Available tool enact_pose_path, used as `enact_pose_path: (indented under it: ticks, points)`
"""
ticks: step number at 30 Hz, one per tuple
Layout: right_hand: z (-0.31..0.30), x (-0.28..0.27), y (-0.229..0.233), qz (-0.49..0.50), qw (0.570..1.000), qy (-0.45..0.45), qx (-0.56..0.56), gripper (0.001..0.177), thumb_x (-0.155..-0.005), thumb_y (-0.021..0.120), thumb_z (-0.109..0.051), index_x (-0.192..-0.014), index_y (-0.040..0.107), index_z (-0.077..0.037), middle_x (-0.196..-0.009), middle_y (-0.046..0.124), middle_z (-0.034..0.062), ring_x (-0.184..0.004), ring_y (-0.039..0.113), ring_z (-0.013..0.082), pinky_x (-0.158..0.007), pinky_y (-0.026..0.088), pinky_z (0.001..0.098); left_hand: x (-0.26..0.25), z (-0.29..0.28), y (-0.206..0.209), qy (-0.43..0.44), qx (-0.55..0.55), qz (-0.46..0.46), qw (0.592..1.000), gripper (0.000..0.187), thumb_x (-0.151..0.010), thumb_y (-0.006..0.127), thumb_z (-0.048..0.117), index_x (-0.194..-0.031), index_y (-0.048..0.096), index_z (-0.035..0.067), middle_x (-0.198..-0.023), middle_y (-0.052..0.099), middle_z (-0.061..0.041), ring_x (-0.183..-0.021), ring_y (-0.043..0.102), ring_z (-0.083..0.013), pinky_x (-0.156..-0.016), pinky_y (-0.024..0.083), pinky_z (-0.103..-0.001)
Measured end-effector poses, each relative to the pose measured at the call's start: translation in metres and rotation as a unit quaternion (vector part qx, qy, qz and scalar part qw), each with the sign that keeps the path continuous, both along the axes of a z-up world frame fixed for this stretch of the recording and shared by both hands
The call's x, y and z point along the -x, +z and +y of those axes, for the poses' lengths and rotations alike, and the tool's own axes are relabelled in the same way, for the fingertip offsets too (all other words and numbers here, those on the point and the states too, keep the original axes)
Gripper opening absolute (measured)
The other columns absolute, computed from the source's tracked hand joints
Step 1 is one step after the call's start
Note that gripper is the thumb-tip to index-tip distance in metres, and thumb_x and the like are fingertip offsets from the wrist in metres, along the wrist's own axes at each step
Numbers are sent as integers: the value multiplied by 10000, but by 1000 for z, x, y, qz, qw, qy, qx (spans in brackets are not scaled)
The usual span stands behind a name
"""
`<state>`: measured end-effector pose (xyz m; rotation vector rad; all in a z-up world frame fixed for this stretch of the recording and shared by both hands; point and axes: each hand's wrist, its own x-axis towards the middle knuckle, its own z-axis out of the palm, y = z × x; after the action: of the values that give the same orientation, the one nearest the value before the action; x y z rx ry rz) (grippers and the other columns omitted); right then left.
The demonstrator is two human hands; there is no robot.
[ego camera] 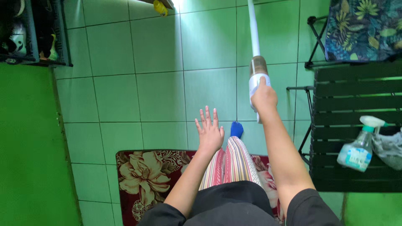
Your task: The person vacuums the tiled floor using a handheld vacuum cleaner, moving the cleaner back and forth across a floral rug and the surrounding green floor tiles.
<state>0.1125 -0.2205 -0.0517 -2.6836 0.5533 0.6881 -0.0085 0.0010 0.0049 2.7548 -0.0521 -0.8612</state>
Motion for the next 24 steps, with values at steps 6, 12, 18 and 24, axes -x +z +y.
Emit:
enact_pose_path:
  ticks: [6,12,18,24]
  points:
    - [6,71,19,17,999,-23,-14,643,-894,600,-107,-1510,415,-96,-1046,719,307,-971,709,484,-857,561,550,21,-1,1,-30,12,11,999,815,-965,501,338,-1629,112,70,-1698,-77,-221,-1559,-124,-419,-1204,-19,-662]
    - [22,133,49,52,997,-49,-5,691,-872,601,-122,-1528,383,-110,-1053,704,319,-974,696,491,-854,551,555,47,5,-5,-54,23,-16,998,836,-943,525,322,-1639,130,80,-1707,-58,-215,-1572,-100,-411,-1212,-26,-650]
    - [40,182,85,89,993,-78,-10,675,-885,574,-120,-1531,380,-116,-1039,710,315,-966,700,492,-857,552,560,60,15,-1,-70,35,-32,996,850,-931,549,304,-1636,140,63,-1703,-44,-228,-1569,-81,-424,-1208,-13,-657]
    - [49,194,92,91,991,-96,-23,658,-888,555,-111,-1522,377,-110,-1037,706,320,-967,698,493,-858,549,557,59,18,-2,-73,17,-31,997,861,-916,563,296,-1636,145,76,-1698,-44,-226,-1565,-74,-429,-1201,-2,-668]
